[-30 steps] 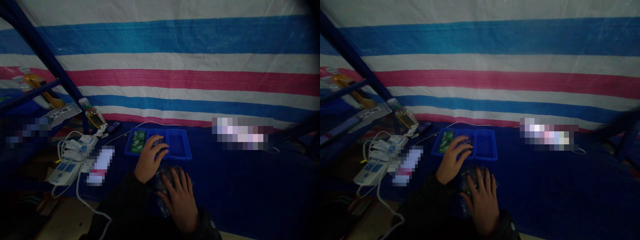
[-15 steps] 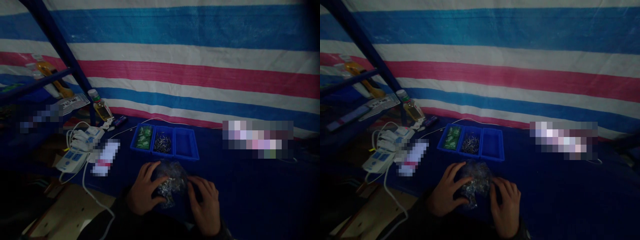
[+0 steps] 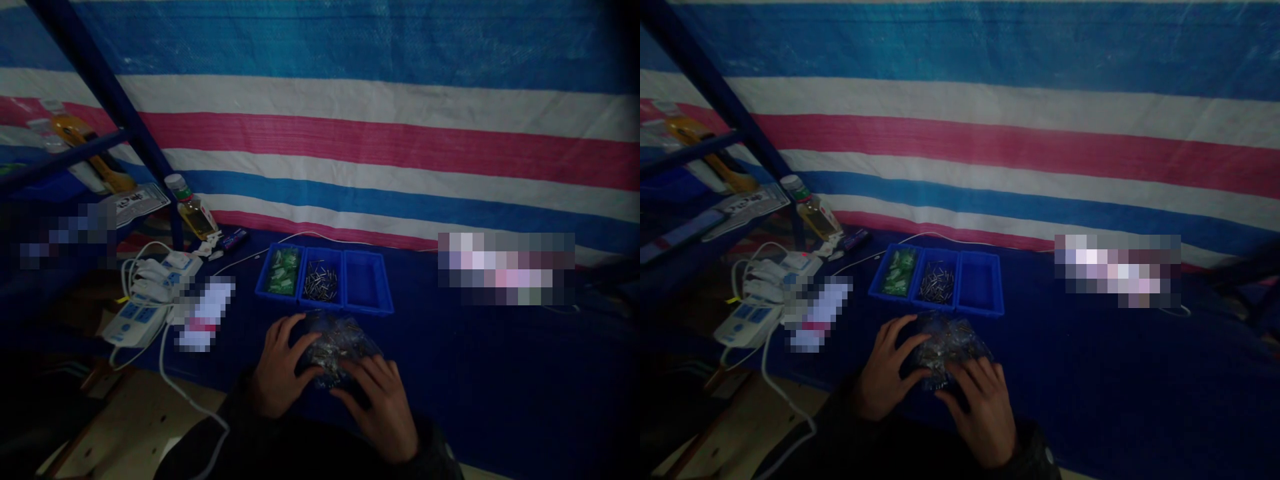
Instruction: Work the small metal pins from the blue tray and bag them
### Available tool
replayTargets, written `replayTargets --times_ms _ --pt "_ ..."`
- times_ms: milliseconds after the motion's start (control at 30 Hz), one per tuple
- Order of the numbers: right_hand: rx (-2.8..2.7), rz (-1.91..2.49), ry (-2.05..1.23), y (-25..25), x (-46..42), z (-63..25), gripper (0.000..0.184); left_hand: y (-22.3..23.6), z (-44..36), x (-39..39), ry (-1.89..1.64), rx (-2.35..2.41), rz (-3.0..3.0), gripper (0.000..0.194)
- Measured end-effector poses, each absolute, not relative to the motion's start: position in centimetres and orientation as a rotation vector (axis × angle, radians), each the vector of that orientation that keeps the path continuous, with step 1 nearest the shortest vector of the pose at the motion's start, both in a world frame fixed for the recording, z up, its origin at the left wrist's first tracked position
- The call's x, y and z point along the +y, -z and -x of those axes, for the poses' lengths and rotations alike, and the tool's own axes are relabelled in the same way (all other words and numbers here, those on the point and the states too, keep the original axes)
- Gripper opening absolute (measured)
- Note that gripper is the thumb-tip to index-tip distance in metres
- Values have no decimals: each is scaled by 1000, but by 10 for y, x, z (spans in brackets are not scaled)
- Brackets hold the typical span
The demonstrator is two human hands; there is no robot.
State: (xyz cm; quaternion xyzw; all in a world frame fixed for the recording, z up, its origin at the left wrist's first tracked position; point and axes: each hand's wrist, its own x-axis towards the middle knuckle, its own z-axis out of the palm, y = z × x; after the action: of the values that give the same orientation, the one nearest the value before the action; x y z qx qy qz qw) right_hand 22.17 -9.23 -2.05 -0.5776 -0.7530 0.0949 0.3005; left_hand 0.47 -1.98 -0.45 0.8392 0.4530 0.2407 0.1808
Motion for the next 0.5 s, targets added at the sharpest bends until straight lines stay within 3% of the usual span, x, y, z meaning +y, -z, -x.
replayTargets --times_ms 200,433,500 --pt "-1848 1722 -84 24 -83 -209 29 3 -9 -18 -703 1324 -2338 28" --pt "-1841 1657 -253 20 -78 -206 3 3 -7 -19 -753 1277 -2307 9" --pt "-1796 1616 -314 17 -78 -206 5 1 -7 -20 -774 1252 -2264 9"
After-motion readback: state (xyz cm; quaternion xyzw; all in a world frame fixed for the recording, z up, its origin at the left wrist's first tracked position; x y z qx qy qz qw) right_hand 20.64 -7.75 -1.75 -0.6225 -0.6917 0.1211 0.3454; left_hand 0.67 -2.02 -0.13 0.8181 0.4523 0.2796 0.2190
